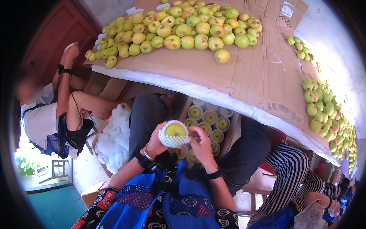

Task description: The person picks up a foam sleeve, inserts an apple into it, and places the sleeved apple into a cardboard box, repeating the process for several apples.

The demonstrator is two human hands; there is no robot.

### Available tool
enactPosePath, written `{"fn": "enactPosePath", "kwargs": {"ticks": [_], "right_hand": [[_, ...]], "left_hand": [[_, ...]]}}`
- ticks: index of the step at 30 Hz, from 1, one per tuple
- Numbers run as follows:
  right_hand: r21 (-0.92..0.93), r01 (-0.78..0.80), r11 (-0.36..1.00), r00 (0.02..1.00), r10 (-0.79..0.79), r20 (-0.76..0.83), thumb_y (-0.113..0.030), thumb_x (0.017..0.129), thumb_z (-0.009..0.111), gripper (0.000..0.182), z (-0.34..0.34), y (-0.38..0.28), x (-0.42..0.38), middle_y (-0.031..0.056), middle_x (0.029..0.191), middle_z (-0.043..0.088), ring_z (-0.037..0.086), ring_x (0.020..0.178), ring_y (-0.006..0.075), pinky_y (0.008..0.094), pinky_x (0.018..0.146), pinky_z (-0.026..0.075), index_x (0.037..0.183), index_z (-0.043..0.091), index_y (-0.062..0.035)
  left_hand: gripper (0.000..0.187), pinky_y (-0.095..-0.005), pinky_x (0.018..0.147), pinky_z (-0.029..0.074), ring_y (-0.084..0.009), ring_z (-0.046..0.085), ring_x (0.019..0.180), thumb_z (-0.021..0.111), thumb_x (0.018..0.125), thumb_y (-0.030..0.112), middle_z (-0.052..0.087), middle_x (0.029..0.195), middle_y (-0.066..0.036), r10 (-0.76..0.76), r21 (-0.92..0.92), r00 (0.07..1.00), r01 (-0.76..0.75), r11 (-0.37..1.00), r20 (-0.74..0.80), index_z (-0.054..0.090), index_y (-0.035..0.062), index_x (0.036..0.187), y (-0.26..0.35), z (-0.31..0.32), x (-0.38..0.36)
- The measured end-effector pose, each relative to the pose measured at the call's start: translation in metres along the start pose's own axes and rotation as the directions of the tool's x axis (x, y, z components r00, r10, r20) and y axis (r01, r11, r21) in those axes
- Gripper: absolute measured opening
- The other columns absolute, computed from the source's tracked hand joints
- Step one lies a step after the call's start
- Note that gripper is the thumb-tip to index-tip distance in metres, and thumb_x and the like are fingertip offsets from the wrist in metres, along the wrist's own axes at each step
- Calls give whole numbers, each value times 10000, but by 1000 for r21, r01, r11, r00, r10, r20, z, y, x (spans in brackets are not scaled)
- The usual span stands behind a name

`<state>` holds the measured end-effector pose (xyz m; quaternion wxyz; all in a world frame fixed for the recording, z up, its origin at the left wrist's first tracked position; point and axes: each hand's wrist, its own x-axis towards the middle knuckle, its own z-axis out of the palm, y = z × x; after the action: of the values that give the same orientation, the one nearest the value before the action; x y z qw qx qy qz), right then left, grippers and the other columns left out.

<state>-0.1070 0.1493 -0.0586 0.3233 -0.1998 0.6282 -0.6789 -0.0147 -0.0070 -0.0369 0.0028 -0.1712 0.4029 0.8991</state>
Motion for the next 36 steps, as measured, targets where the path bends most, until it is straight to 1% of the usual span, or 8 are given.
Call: {"fn": "enactPosePath", "kwargs": {"ticks": [3, 10, 17, 22, 26, 29, 32, 36], "right_hand": [[-243, 240, 940, 969, -248, -3, -25, 755, 597, 237, 3, -10, -4, 80, 1030, 588, 575, 925, 195, 294, 770, 460, 990, 569, -32], [-577, 333, 746, 938, -325, 121, -103, 663, 716, 312, 4, -26, -5, 119, 924, 583, 579, 860, 293, 348, 738, 468, 926, 556, -53], [-551, 331, 766, 943, -293, 160, -113, 652, 716, 274, 12, -20, 1, 95, 804, 570, 582, 761, 275, 343, 633, 471, 870, 557, -68], [-733, 526, 431, 787, -574, 228, -36, 633, 709, 205, 22, -25, -3, 80, 760, 554, 581, 682, 239, 313, 585, 475, 787, 576, -61], [-660, 633, 404, 709, -645, 284, -103, 644, 710, 223, 24, -28, -13, 74, 755, 538, 564, 704, 251, 334, 592, 469, 811, 567, -72], [-596, 555, 581, 814, -528, 243, -109, 680, 711, 200, 13, -22, -26, 61, 788, 565, 585, 731, 207, 292, 607, 475, 822, 576, -69], [-102, 64, 993, 979, -83, -187, -161, 736, 703, 349, 2, -13, -30, 56, 947, 605, 583, 870, 140, 286, 733, 476, 1020, 551, -28], [-244, 286, 927, 951, -305, -44, -289, 671, 769, 916, 10, -17, -25, 198, 1237, 450, 450, 1146, 290, 376, 966, 353, 1365, 250, 12]], "left_hand": [[458, -435, 802, 490, -221, 577, 1010, 314, 950, 443, 591, 1088, -79, -155, -318, 987, 130, 939, -53, 485, 88, 1184, 3, 4, 1], [407, -402, 785, 483, -195, 572, 979, 307, 957, 436, 582, 1061, -53, -205, -256, 967, 162, 953, -150, 488, 134, 1161, -2, 2, 4], [307, -376, 805, 469, -171, 573, 921, 362, 955, 359, 569, 990, -36, -153, -202, 954, 101, 974, -259, 485, 129, 1117, -14, -5, 9], [328, -375, 842, 463, -210, 577, 935, 359, 947, 335, 591, 994, -59, -114, -333, 961, 25, 942, -251, 524, 82, 1074, -7, 2, 11], [407, -408, 934, 419, -257, 554, 1038, 330, 927, 339, 585, 1106, -102, 9, -500, 994, -63, 864, -111, 528, 44, 1126, 0, 5, 7], [437, -426, 985, 382, -272, 526, 1102, 333, 908, 330, 558, 1177, -130, 12, -566, 997, -53, 823, -76, 508, 38, 1182, 5, 6, 4], [424, -433, 986, 380, -272, 521, 1107, 333, 908, 311, 552, 1183, -127, -21, -565, 999, -2, 825, -34, 501, 38, 1185, 5, 9, 1], [420, -436, 987, 380, -274, 518, 1112, 334, 906, 289, 542, 1196, -127, -9, -474, 998, -20, 880, -58, 479, 37, 1209, -3, 3, 3]]}}
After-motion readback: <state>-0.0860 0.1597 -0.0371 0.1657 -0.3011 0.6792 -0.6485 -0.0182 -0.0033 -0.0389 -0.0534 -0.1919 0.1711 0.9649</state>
